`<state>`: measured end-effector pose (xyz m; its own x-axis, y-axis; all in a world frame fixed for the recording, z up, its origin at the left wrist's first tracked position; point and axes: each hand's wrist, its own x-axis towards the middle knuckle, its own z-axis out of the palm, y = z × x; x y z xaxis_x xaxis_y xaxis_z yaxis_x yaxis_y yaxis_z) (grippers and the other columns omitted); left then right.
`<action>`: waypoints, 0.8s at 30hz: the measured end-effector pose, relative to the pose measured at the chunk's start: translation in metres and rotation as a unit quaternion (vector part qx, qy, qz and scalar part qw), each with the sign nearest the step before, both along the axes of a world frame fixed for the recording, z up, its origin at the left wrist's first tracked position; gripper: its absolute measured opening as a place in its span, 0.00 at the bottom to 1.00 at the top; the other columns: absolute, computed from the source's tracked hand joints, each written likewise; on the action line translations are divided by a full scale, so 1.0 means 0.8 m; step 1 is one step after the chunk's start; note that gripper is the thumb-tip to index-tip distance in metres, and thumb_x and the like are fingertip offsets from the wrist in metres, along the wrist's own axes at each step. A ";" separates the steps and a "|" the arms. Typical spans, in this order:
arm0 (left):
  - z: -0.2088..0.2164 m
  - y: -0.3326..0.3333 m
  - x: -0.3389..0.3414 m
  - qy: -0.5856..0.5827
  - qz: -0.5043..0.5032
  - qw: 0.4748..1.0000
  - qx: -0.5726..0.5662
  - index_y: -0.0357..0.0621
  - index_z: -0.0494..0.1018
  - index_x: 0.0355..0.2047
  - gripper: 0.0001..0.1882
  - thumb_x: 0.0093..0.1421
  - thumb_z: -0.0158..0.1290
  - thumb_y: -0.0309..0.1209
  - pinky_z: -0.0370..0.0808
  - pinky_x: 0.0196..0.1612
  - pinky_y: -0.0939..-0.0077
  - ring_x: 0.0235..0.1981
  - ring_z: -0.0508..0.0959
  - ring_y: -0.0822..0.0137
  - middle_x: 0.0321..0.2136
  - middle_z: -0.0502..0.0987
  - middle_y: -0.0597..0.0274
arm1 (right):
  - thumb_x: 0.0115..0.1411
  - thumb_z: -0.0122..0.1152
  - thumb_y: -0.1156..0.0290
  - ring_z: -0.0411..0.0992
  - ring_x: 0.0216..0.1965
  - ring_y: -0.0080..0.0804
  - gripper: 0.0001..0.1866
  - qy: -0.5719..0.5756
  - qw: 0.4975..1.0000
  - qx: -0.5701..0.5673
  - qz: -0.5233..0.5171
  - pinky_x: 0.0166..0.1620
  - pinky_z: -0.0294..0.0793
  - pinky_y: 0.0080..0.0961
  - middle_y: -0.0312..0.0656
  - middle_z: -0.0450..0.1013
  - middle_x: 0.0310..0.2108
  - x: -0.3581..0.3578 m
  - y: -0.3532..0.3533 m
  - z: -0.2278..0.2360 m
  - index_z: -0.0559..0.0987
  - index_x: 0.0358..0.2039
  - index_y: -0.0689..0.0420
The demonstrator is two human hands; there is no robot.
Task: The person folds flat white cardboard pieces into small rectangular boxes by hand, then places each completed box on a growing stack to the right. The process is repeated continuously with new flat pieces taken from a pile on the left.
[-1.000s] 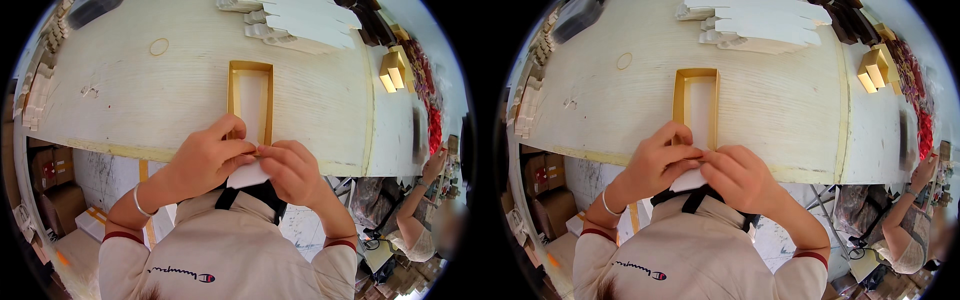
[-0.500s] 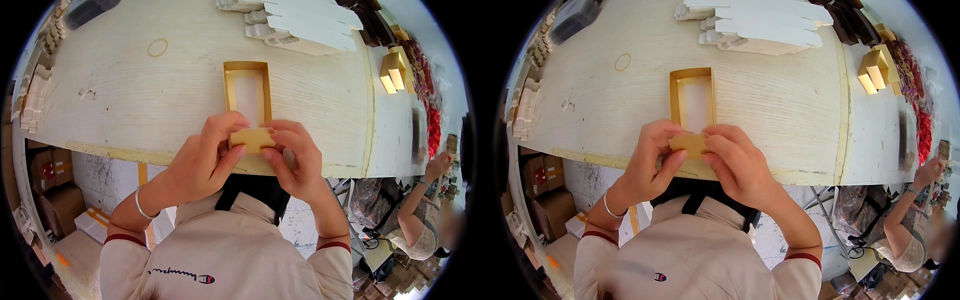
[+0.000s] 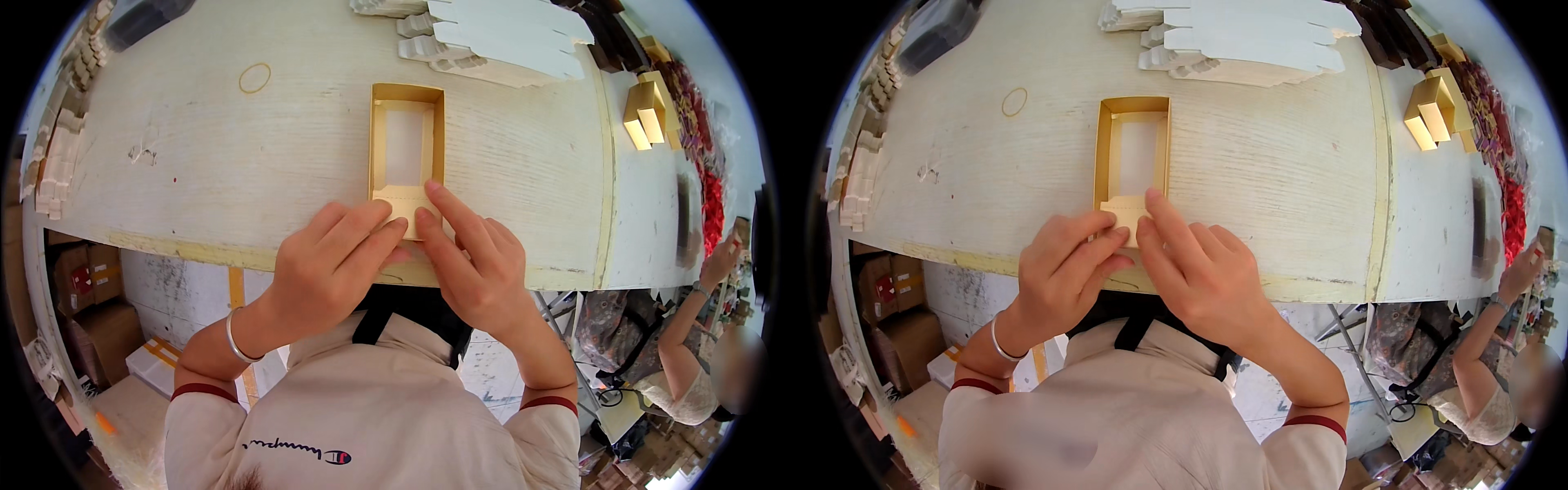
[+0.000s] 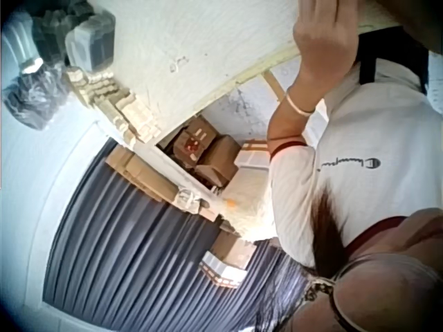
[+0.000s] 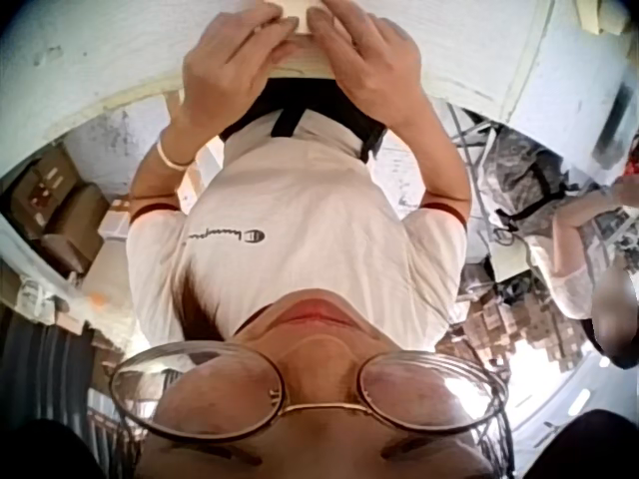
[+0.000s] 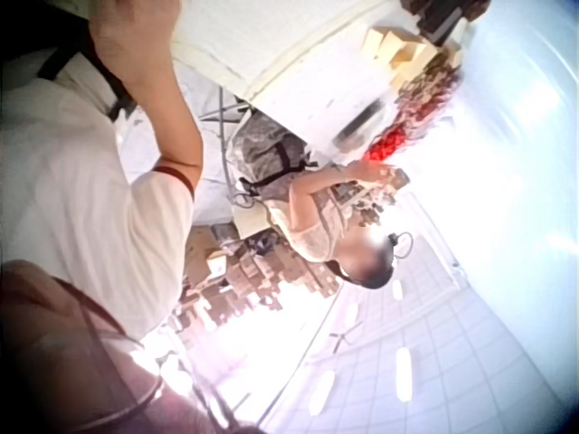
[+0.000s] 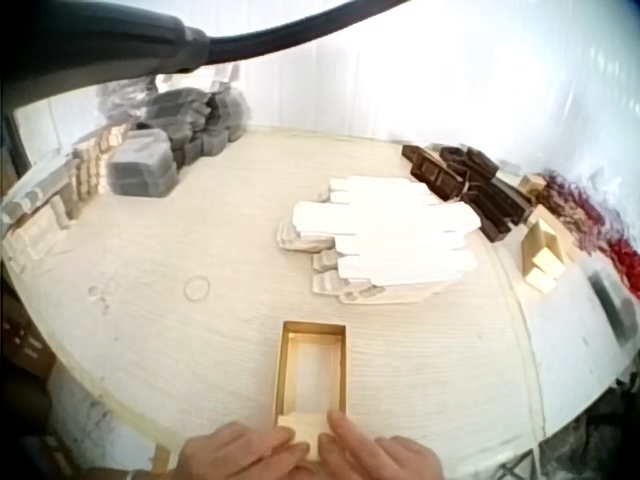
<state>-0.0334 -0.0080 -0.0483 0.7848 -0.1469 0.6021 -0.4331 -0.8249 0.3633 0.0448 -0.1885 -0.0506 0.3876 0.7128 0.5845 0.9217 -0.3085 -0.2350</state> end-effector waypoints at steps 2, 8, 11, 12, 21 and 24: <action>0.001 -0.004 -0.004 0.008 0.012 1.000 0.019 0.35 0.75 0.33 0.13 0.44 0.60 0.21 0.69 0.21 0.80 0.23 0.71 0.69 0.33 0.74 0.60 | 0.43 0.61 0.77 0.63 0.21 0.23 0.14 0.013 1.000 -0.007 -0.007 0.24 0.62 0.20 0.43 0.72 0.40 -0.002 0.005 0.008 0.76 0.34 0.63; 0.015 -0.008 -0.005 0.073 0.024 0.996 0.050 0.32 0.75 0.34 0.11 0.47 0.59 0.17 0.72 0.23 0.71 0.25 0.75 0.60 0.33 0.76 0.54 | 0.45 0.58 0.80 0.62 0.21 0.27 0.08 0.059 0.996 -0.067 0.009 0.24 0.63 0.25 0.38 0.61 0.27 -0.002 0.013 0.022 0.72 0.29 0.61; 0.025 -0.004 -0.003 0.144 0.004 0.989 0.040 0.32 0.75 0.31 0.08 0.48 0.57 0.16 0.72 0.23 0.70 0.24 0.75 0.58 0.29 0.75 0.55 | 0.46 0.60 0.81 0.71 0.28 0.40 0.12 0.208 0.965 -0.158 0.022 0.28 0.68 0.32 0.41 0.68 0.33 -0.001 0.010 0.036 0.74 0.34 0.60; 0.030 -0.003 -0.001 0.191 -0.001 0.981 0.044 0.33 0.75 0.31 0.08 0.48 0.57 0.16 0.71 0.24 0.69 0.24 0.74 0.58 0.28 0.74 0.55 | 0.47 0.59 0.81 0.71 0.28 0.42 0.11 0.231 0.951 -0.204 0.027 0.28 0.68 0.33 0.42 0.68 0.32 0.003 0.012 0.044 0.74 0.34 0.61; 0.034 0.013 0.004 0.222 -0.067 0.973 0.007 0.36 0.72 0.29 0.07 0.48 0.55 0.17 0.70 0.27 0.67 0.27 0.72 0.57 0.27 0.70 0.56 | 0.49 0.58 0.82 0.70 0.28 0.44 0.05 0.297 0.941 -0.133 0.097 0.29 0.70 0.36 0.45 0.65 0.29 0.011 0.014 0.037 0.72 0.28 0.63; 0.034 0.013 0.005 0.221 -0.071 0.973 0.018 0.37 0.70 0.26 0.06 0.46 0.51 0.17 0.71 0.28 0.68 0.29 0.72 0.59 0.26 0.68 0.57 | 0.50 0.61 0.79 0.69 0.29 0.43 0.09 0.346 0.927 -0.093 0.106 0.30 0.70 0.37 0.44 0.66 0.31 0.015 0.009 0.040 0.74 0.33 0.63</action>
<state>-0.0295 0.0027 -0.0211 0.9357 -0.2880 0.2040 -0.3527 -0.7833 0.5119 0.0572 -0.1811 -0.0188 0.4633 0.8797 0.1073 0.6140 -0.2313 -0.7547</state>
